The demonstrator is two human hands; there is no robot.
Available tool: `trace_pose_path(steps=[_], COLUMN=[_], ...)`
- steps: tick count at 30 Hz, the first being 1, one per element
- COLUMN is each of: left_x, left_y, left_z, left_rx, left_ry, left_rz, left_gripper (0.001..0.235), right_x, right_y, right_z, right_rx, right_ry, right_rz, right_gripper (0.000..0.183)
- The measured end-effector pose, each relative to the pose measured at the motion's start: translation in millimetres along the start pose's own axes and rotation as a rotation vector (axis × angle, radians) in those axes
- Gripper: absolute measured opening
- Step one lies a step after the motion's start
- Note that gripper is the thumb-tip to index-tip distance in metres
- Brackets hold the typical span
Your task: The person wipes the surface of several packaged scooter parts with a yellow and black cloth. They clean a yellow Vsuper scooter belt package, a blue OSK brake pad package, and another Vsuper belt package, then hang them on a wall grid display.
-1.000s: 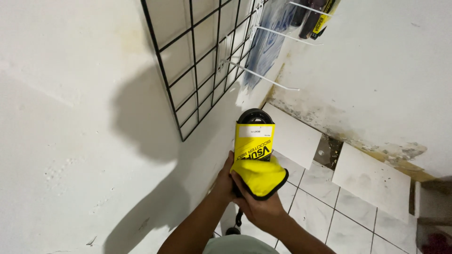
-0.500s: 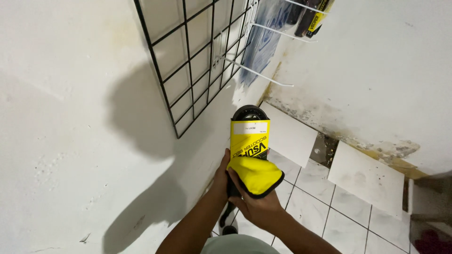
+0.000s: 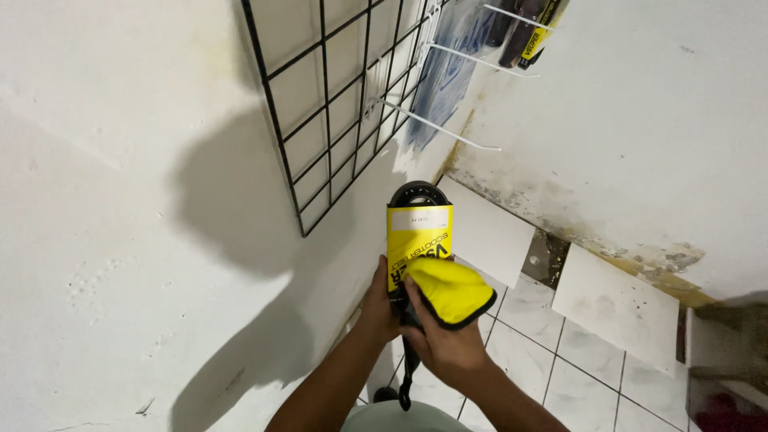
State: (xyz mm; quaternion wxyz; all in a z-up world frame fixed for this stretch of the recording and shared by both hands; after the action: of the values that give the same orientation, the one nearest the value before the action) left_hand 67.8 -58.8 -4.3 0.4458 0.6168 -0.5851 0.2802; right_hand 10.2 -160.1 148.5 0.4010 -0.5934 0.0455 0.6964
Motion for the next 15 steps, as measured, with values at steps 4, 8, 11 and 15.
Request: trace_pose_path(steps=[4, 8, 11, 15], left_x=[20.9, 9.8, 9.0, -10.1], left_y=[12.8, 14.4, 9.7, 7.6], left_z=[-12.8, -1.3, 4.5, -14.7], left_rx=[0.079, 0.06, -0.041, 0.514], left_ry=[-0.151, -0.616, -0.256, -0.856], left_rz=[0.051, -0.044, -0.02, -0.058], left_gripper=[0.061, 0.055, 0.061, 0.066], right_x=[16.2, -38.7, -46.5, -14.9], right_y=[9.6, -21.7, -22.5, 5.9], right_z=[-25.5, -22.7, -21.5, -11.9], right_rx=[0.102, 0.087, 0.087, 0.051], right_ry=[0.061, 0.005, -0.002, 0.004], right_rz=[0.153, -0.084, -0.209, -0.124], right_gripper=[0.078, 0.071, 0.066, 0.064])
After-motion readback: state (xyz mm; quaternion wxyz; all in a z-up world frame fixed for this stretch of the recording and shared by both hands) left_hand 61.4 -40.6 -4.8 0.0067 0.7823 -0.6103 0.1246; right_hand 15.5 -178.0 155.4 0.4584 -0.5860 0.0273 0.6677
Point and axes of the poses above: each hand's wrist, its own y-axis away from the middle knuckle, its own x-axis out of the palm, z = x × y, the point moved 5 cm from there along -y, towards the middle knuckle, and after that the axes turned 6 degrees about -y, right-handed, at the moved point
